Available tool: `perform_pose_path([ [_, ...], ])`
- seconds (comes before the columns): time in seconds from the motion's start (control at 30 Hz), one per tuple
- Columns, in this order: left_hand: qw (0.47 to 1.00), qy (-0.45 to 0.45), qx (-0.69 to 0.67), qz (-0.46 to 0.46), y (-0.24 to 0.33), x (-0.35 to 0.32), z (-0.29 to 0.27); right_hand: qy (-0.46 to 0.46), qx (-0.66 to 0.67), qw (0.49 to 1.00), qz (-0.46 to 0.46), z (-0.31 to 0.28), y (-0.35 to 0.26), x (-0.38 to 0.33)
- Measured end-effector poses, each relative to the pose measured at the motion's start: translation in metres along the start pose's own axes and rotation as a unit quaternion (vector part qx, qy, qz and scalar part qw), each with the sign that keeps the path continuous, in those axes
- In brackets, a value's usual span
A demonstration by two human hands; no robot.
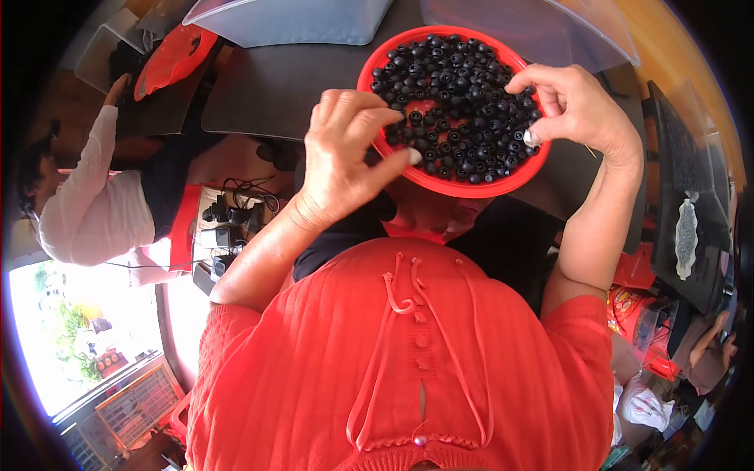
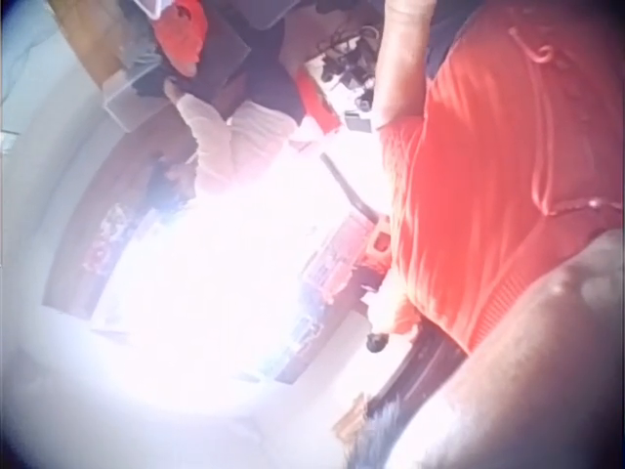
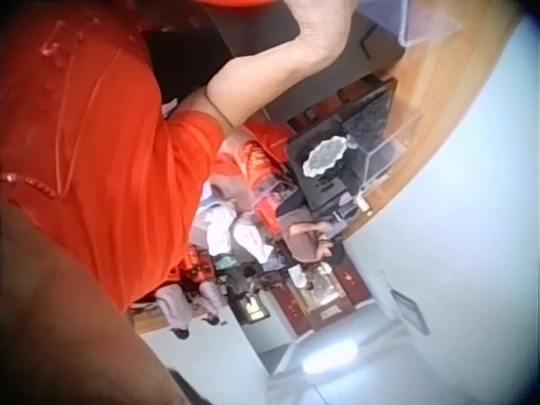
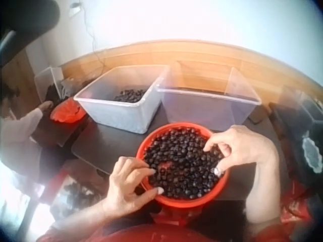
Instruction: The person assembles small black components by hand, taking them from a red bowl and inserting pieces of white material into them.
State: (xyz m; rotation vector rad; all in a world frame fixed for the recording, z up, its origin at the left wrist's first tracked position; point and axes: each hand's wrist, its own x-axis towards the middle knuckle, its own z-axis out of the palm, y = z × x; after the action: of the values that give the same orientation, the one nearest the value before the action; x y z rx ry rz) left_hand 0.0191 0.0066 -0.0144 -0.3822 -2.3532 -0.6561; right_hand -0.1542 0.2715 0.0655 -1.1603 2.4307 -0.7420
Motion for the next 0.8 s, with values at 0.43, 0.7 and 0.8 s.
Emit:
perform_pose_path([
  [0.43, 0.985, -0.128, 0.111, -0.010, 0.027, 0.036, 0.034, 0.065, -0.136, 0.986, -0.075, 0.042, -0.016, 0.016],
  [0.7, 0.980, -0.144, 0.047, 0.132, 0.045, 0.057, 0.041, 0.234, 0.056, 0.968, -0.073, 0.017, -0.009, 0.019],
  [0.8, 0.964, -0.164, 0.013, 0.210, 0.046, 0.073, 0.067, 0.258, 0.109, 0.960, -0.001, 0.014, -0.022, 0.011],
])
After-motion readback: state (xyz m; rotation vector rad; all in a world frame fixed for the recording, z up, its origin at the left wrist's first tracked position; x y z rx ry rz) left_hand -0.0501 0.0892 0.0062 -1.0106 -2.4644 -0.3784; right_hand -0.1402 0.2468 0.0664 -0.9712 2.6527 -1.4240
